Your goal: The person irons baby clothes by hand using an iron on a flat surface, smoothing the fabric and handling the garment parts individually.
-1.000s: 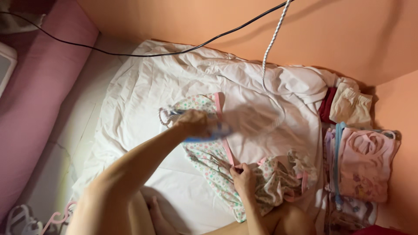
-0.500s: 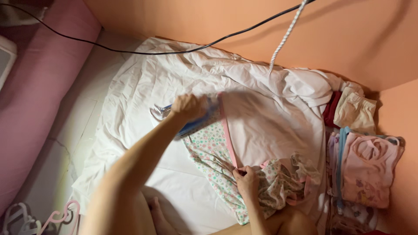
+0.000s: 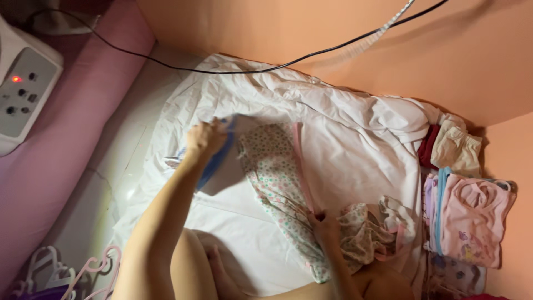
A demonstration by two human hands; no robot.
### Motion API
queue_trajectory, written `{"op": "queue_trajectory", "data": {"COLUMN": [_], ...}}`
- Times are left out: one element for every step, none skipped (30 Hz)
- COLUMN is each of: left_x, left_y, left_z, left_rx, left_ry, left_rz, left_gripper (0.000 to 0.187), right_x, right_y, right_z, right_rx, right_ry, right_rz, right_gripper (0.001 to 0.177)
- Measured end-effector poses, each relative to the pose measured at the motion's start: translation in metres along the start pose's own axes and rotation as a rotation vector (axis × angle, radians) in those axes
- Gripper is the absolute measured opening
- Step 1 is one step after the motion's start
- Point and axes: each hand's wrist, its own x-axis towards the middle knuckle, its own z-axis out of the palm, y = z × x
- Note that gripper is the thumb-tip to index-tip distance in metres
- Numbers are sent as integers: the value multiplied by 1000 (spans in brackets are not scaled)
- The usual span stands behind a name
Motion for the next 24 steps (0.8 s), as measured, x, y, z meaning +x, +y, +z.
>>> {"op": "queue_trajectory", "data": {"left_x": [-6,-18,-35,-49,-64,-76,-84,-90,-93,-94,-92,-90,-88,-87,-83,-81,-80,-80,-80,-81,-88,-96,-101,-106], "left_y": [-14,-26,-42,-55,-69,-80,-90,-99,-110,-119,-125,-132,-139,-146,-152,-161,-166,-170,-175,-180,-184,-186,-186,-186], "left_z": [-13,-25,-39,-52,-62,-69,-72,-72,-70,-65,-56,-47,-35,-23,-11,1,15,29,40,50,61,71,78,84], "left_rx": [-4,-62,-112,-169,-222,-274,-320,-366,-411,-445,-481,-518,-518,-518,-526,-541,-565,-589,-592,-596,-597,-659,-723,-788], "left_ry": [17,45,75,214,347,481,603,726,849,925,1001,1078,1098,1117,1137,1151,1160,1169,1183,1197,1207,1200,1197,1194], "left_rz": [-81,-122,-165,-159,-149,-137,-113,-86,-57,-56,-51,-44,-76,-108,-136,-167,-197,-228,-204,-179,-158,-150,-134,-117], "left_gripper": [41,42,44,45,45,46,47,49,51,51,52,53,56,58,61,62,63,64,65,67,69,70,70,72], "right_x": [2,1,-1,-1,-1,1,6,12,18,23,29,31,30,30,32,34,36,39,42,47,48,49,54,56], "right_y": [-3,-9,-21,-35,-50,-70,-93,-117,-140,-160,-176,-188,-193,-196,-198,-200,-196,-191,-189,-185,-179,-173,-171,-169], "right_z": [-4,-5,-1,0,3,12,23,35,47,57,66,76,82,86,89,95,96,97,101,104,108,112,114,114], "right_rx": [-11,-21,-153,-284,-413,-271,-123,-127,-132,-249,-368,-487,-504,-520,-540,-545,-557,-570,-547,-525,-504,-317,-125,67], "right_ry": [-4,-8,118,246,371,382,394,336,278,309,344,378,349,319,295,295,297,299,309,320,323,367,417,464], "right_rz": [-99,-197,-320,-442,-556,-684,-809,-869,-931,-923,-911,-898,-837,-776,-712,-718,-718,-719,-727,-735,-743,-768,-789,-806], "right_gripper": [36,35,36,37,39,38,38,43,49,54,60,65,67,68,70,70,70,70,69,69,68,63,59,54]}}
